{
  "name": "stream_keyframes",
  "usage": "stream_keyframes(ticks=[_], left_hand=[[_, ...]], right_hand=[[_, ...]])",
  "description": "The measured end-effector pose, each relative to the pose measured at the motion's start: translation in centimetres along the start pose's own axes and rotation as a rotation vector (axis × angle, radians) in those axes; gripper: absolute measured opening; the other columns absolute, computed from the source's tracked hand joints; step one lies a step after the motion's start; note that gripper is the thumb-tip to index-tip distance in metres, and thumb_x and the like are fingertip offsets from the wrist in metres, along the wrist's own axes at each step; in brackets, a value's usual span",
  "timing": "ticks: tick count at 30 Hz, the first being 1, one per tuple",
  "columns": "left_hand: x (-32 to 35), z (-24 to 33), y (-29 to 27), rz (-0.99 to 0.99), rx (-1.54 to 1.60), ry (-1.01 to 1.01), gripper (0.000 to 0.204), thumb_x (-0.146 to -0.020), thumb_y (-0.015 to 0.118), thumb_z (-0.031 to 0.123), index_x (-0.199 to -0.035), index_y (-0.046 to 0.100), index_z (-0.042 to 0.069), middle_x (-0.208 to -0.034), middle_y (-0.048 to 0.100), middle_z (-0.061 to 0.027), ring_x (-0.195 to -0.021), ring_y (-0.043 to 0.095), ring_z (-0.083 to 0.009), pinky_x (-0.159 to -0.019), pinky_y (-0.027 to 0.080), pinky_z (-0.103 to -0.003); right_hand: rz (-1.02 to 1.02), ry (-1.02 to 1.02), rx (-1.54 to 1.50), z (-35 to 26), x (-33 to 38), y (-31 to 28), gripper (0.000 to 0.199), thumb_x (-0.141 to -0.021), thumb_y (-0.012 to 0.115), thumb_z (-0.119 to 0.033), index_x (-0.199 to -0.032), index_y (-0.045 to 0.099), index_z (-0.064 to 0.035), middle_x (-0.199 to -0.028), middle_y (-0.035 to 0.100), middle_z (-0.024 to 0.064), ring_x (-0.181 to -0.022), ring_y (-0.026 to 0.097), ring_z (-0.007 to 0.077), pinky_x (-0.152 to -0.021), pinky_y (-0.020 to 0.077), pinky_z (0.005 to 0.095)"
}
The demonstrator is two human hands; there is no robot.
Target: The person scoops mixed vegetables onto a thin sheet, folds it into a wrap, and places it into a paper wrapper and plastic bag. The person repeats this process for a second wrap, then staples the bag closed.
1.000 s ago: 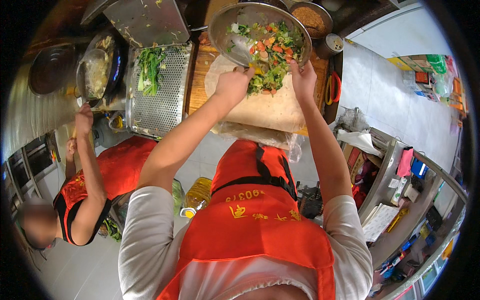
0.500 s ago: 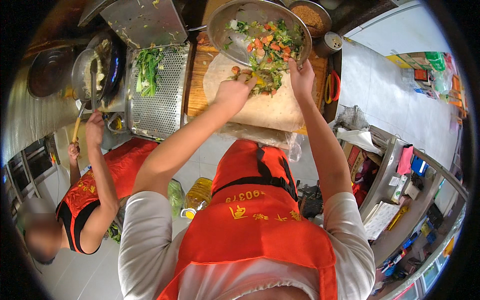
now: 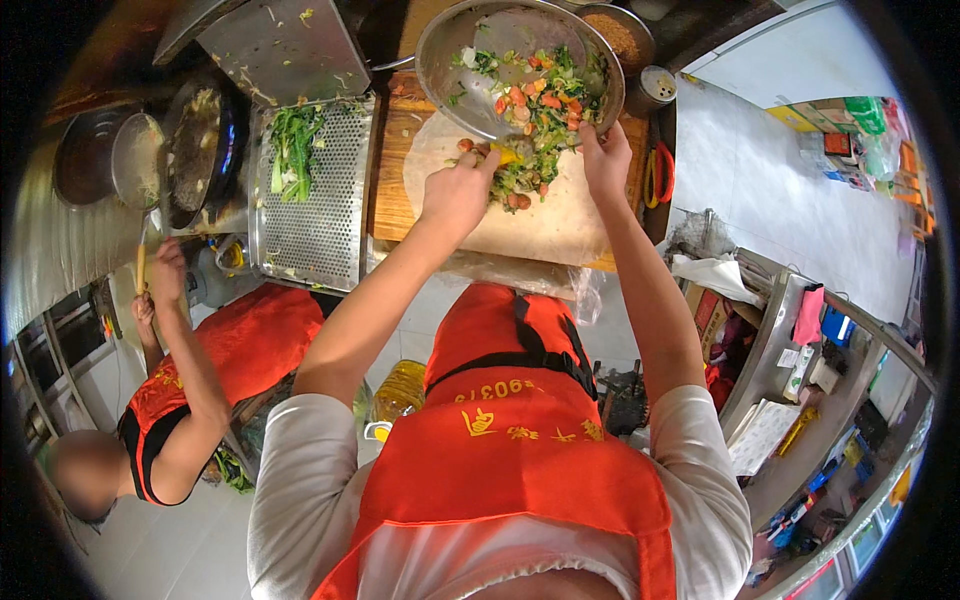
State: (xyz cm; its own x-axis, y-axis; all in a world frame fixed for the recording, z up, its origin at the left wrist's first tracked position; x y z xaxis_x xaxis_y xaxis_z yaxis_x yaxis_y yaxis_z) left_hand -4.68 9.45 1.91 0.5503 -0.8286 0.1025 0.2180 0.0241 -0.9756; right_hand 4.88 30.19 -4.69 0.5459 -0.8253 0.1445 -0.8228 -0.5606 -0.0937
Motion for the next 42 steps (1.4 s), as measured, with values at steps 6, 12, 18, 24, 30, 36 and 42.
stream_keyframes(ticks=[6,12,18,24,30,36,42], left_hand=[[0.9,0.4,-2.3,0.015,0.302,-0.004,0.037,-0.093,0.059,0.021,-0.129,0.061,0.015,-0.100,0.069,-0.0143,-0.081,0.067,-0.0361,-0.073,0.055,-0.044],[-0.3,1.0,0.2,-0.240,0.514,-0.128,0.036,-0.095,0.058,0.027,-0.130,0.062,0.017,-0.098,0.069,-0.0202,-0.091,0.066,-0.0374,-0.079,0.052,-0.046],[1.2,-6.1,7.2,-0.297,0.974,-0.413,0.038,-0.097,0.055,0.020,-0.130,0.059,0.001,-0.083,0.069,-0.0117,-0.073,0.066,-0.0205,-0.069,0.050,-0.033],[1.8,-6.0,4.7,-0.181,1.116,-0.447,0.041,-0.100,0.054,0.019,-0.137,0.054,0.001,-0.075,0.061,-0.0027,-0.065,0.055,-0.0106,-0.065,0.045,-0.025],[5.0,-5.2,-3.7,-0.046,1.076,-0.479,0.047,-0.102,0.054,0.030,-0.141,0.051,0.004,-0.075,0.058,0.0011,-0.072,0.053,-0.0067,-0.070,0.044,-0.022],[0.7,-2.0,-4.9,0.051,0.745,-0.031,0.043,-0.099,0.056,0.031,-0.139,0.055,0.013,-0.096,0.071,-0.0127,-0.086,0.068,-0.0246,-0.082,0.050,-0.035],[-5.8,-0.5,-6.0,-0.230,0.212,-0.040,0.034,-0.097,0.055,0.029,-0.129,0.063,0.018,-0.100,0.070,-0.0171,-0.093,0.067,-0.0348,-0.082,0.051,-0.048]], right_hand=[[0.002,-0.034,0.080,-1.6,-0.7,-0.8,0.023,-0.092,0.065,-0.016,-0.109,0.064,-0.0003,-0.083,0.065,0.0027,-0.072,0.054,0.0068,-0.064,0.0455,0.0266],[-0.008,0.021,0.002,-3.5,-1.0,-0.9,0.025,-0.093,0.064,-0.016,-0.113,0.063,-0.0003,-0.089,0.066,0.0030,-0.074,0.059,0.0087,-0.066,0.0502,0.0277],[-0.058,0.089,0.001,-4.7,-1.5,-2.0,0.022,-0.094,0.060,-0.012,-0.112,0.060,0.0006,-0.093,0.067,0.0037,-0.075,0.062,0.0112,-0.064,0.0544,0.0278],[-0.062,0.170,-0.036,-7.0,-2.0,-2.8,0.018,-0.092,0.058,-0.007,-0.108,0.058,0.0008,-0.093,0.068,0.0064,-0.073,0.065,0.0132,-0.062,0.0543,0.0273],[-0.020,0.201,-0.084,-6.8,-2.0,-3.7,0.019,-0.090,0.059,-0.006,-0.107,0.060,0.0011,-0.096,0.069,0.0077,-0.075,0.067,0.0141,-0.060,0.0565,0.0275],[-0.083,0.147,-0.111,-5.6,-1.6,-1.4,0.021,-0.089,0.060,-0.007,-0.108,0.062,0.0026,-0.092,0.070,0.0079,-0.072,0.067,0.0133,-0.059,0.0570,0.0279],[-0.103,0.069,0.066,-4.5,-0.9,-0.9,0.022,-0.090,0.062,-0.013,-0.107,0.065,0.0008,-0.087,0.070,0.0061,-0.070,0.067,0.0122,-0.061,0.0566,0.0286]])
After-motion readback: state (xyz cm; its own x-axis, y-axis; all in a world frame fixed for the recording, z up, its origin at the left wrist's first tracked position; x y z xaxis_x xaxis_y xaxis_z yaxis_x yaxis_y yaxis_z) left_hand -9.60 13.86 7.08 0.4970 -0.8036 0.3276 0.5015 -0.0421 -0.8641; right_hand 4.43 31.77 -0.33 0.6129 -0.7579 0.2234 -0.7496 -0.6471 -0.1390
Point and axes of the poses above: each hand's wrist, its own x-axis away from the middle knuckle, its own y-axis out of the palm, z = x × y, the point moved 8 cm from there along -x, towards the middle knuckle
